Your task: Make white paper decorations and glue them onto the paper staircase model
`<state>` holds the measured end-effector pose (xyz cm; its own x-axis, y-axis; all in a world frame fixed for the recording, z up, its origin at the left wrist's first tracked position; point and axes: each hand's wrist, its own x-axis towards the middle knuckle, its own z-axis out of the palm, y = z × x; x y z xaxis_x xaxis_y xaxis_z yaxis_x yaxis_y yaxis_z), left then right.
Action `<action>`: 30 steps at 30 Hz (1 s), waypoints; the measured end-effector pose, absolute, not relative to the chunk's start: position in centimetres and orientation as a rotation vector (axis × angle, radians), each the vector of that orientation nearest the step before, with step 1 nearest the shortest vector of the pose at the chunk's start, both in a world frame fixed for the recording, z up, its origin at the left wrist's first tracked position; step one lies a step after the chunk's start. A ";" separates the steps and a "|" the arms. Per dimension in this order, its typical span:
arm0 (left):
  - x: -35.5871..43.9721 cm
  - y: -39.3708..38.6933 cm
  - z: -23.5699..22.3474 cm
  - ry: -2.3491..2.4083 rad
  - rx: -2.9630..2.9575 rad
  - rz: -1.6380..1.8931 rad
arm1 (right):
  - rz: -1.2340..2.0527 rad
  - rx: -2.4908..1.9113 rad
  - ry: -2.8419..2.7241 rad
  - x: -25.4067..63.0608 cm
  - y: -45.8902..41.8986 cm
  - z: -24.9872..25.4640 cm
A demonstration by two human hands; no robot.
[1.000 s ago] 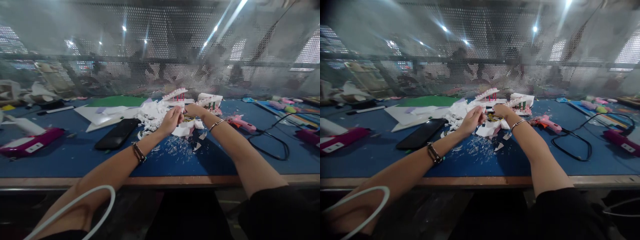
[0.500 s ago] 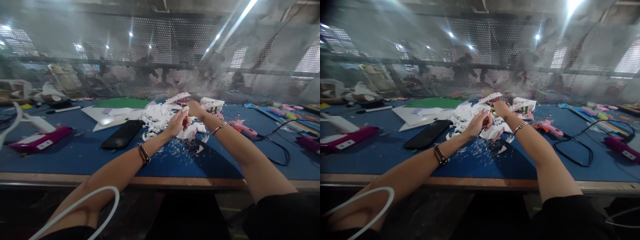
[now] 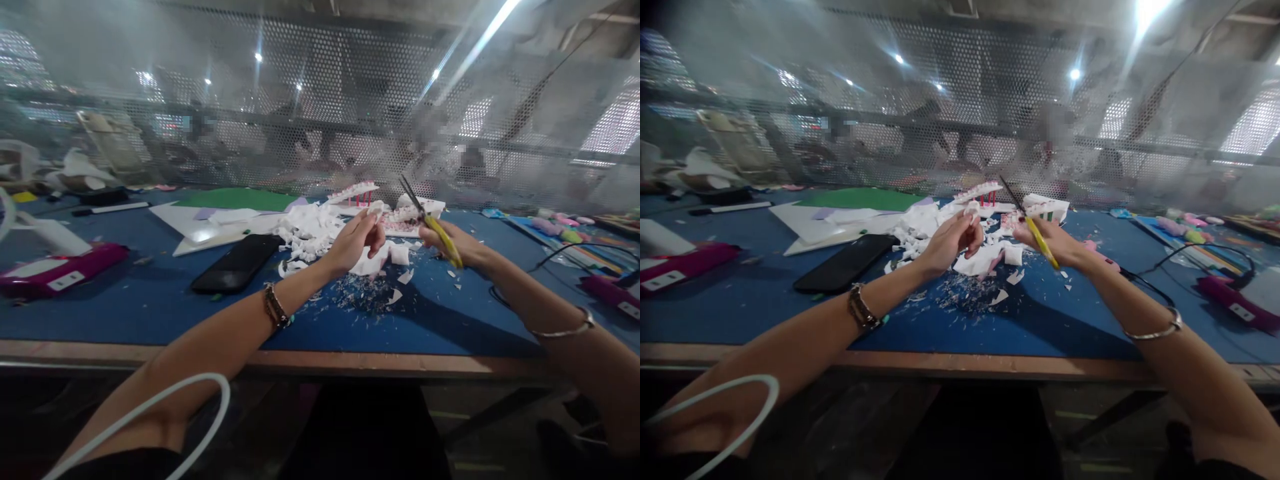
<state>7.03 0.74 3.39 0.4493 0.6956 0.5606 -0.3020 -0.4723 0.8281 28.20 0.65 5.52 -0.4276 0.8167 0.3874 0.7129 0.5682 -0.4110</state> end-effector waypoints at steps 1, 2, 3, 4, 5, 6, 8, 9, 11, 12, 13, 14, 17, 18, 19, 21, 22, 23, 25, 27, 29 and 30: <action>7.1 0.5 3.4 0.359 1.686 1.216 | 0.258 -1.225 -2.305 28.4 -0.2 5.2; 7.2 0.3 3.4 0.381 1.687 1.206 | 0.224 -1.238 -2.353 28.4 -1.0 4.8; 7.3 0.1 3.4 0.403 1.688 1.191 | 0.166 -1.268 -2.377 28.3 -1.6 4.4; 7.4 0.0 3.3 0.421 1.691 1.174 | 0.120 -1.286 -2.399 28.0 -2.0 4.1; 7.5 -0.1 3.1 0.433 1.695 1.155 | 0.088 -1.292 -2.419 27.7 -2.4 3.8; 7.5 -0.2 2.9 0.440 1.703 1.135 | 0.070 -1.294 -2.433 27.4 -2.6 3.6; 7.6 -0.4 2.6 0.446 1.725 1.105 | 0.058 -1.282 -2.456 26.9 -2.9 3.3; 7.6 -0.5 2.5 0.448 1.733 1.102 | 0.047 -1.280 -2.458 26.8 -3.0 3.2; 7.6 -0.6 2.4 0.436 1.735 1.120 | 0.016 -1.283 -2.449 26.8 -3.2 3.1; 7.6 -0.6 2.4 0.427 1.733 1.134 | -0.002 -1.283 -2.443 26.8 -3.2 3.0; 7.6 -0.7 2.4 0.422 1.733 1.147 | -0.024 -1.280 -2.442 26.9 -3.2 3.0; 7.6 -0.7 2.5 0.424 1.737 1.158 | -0.053 -1.279 -2.445 27.0 -3.2 3.0; 7.6 -1.0 2.7 0.491 1.798 1.165 | -0.139 -1.271 -2.477 27.0 -3.2 2.7; 7.7 -1.0 2.7 0.518 1.829 1.156 | -0.158 -1.270 -2.478 26.9 -3.1 2.6; 7.7 -1.1 2.6 0.540 1.856 1.146 | -0.170 -1.267 -2.470 26.8 -3.1 2.6; 7.7 -1.2 2.5 0.564 1.891 1.127 | -0.188 -1.263 -2.439 26.7 -3.1 2.5; 7.7 -1.2 2.4 0.569 1.899 1.124 | -0.201 -1.271 -2.421 26.6 -3.1 2.5; 7.8 -1.3 2.4 0.574 1.903 1.121 | -0.211 -1.279 -2.410 26.6 -3.1 2.5; 7.8 -1.3 2.2 0.584 1.915 1.111 | -0.215 -1.288 -2.409 26.5 -3.1 2.6; 7.9 -1.3 2.2 0.586 1.914 1.098 | -0.210 -1.268 -2.435 26.5 -3.2 2.8; 8.0 -1.4 2.2 0.575 1.889 1.090 | -0.223 -1.248 -2.458 26.6 -3.2 2.9; 8.0 -1.4 2.1 0.567 1.871 1.088 | -0.237 -1.252 -2.460 26.6 -3.3 3.0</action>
